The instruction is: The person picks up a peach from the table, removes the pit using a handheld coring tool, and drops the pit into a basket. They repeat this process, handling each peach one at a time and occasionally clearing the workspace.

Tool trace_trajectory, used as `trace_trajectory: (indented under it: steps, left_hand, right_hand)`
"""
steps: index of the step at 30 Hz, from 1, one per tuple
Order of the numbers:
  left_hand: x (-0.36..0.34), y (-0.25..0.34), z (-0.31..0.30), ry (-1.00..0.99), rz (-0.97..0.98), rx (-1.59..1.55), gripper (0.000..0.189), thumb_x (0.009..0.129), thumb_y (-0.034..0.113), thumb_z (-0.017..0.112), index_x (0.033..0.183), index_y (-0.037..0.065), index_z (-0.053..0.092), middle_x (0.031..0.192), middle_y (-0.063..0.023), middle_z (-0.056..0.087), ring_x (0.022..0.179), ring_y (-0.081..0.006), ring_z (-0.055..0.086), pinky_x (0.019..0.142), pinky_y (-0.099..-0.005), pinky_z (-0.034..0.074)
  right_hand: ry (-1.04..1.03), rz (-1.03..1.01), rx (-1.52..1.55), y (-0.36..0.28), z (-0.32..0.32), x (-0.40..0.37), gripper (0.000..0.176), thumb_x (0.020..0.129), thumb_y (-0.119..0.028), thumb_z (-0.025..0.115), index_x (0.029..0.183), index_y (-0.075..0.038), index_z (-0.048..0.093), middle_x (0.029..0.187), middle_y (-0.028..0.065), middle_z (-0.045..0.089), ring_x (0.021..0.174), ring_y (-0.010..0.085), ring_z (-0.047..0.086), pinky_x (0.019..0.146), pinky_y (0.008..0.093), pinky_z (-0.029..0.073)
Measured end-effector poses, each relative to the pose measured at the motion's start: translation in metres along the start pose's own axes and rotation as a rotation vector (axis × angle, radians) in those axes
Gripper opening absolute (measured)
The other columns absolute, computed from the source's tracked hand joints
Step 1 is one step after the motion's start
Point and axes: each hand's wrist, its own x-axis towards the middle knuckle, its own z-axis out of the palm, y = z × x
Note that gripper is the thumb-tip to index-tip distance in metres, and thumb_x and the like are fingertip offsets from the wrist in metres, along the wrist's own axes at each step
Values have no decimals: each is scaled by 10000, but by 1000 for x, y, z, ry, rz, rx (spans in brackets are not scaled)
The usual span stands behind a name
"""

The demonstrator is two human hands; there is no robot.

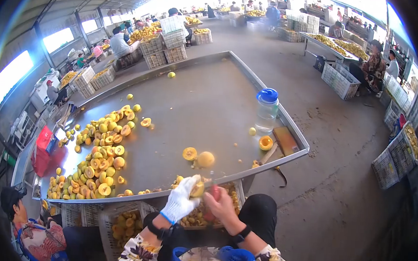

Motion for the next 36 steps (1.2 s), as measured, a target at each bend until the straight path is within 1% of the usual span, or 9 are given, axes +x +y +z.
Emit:
trace_trajectory:
  steps: [2,3,6,7,10,11,15,31,36]
  left_hand:
    - [-20,5,2,20,58,-42,637,684,114,665,1279,73,441,1218,-210,496,1106,-363,511,956,-372,431]
    - [-25,8,-2,7,39,-86,595,730,105,667,1280,69,443,1230,-185,505,1105,-320,532,946,-363,444]
    - [-40,-4,10,170,-208,-1100,486,823,131,642,1266,61,455,1224,-126,519,1073,-252,559,902,-349,475]
    - [-39,-9,15,205,-331,-1455,391,912,254,564,1244,71,467,1174,-81,542,1019,-191,571,860,-326,491]
    - [-43,-10,23,196,-556,-1747,386,940,373,487,1200,89,499,1092,-81,579,960,-193,586,833,-315,496]
    - [-38,-13,29,320,-609,-1726,417,948,455,417,1150,111,537,1008,-73,605,899,-192,597,802,-310,505]
    - [-33,-52,44,399,-475,-1624,407,960,405,417,1113,49,542,1014,-101,612,852,-210,625,764,-346,536]
    - [-40,-26,22,336,-384,-1486,554,927,517,405,1094,4,535,999,-150,610,861,-226,612,700,-310,526]
    - [-37,-19,25,417,-505,-1388,520,935,489,419,1008,-4,568,837,-132,631,683,-224,619,584,-290,519]
  right_hand:
    - [-219,262,171,-34,9,-6,189,890,-193,577,947,-27,506,690,18,546,513,65,518,452,225,421]
    - [-159,32,113,-27,21,-4,178,894,-191,571,921,-34,492,680,17,537,445,69,499,387,232,404]
    - [-265,331,483,-33,18,-15,183,894,-191,569,937,-31,490,677,12,533,442,69,495,367,235,408]
    - [-281,345,564,-33,21,-17,202,891,-203,572,957,-30,493,675,7,528,462,59,511,364,210,411]
    - [-172,44,71,-24,47,-19,276,872,-230,595,1002,-7,498,677,35,549,512,109,566,407,265,445]
    - [-99,-67,-199,-27,48,-22,384,836,-287,628,1053,-2,489,743,180,613,593,307,616,576,413,487]
    - [-9,-35,-384,-41,45,-28,365,812,-282,653,1032,-27,511,737,214,618,712,404,620,626,430,486]
    - [-370,50,-557,-46,38,-56,237,852,-184,567,898,-2,422,661,244,577,629,427,580,563,487,444]
    - [-348,41,-533,-38,44,-69,211,822,-108,556,889,30,411,658,259,567,660,440,584,585,468,454]
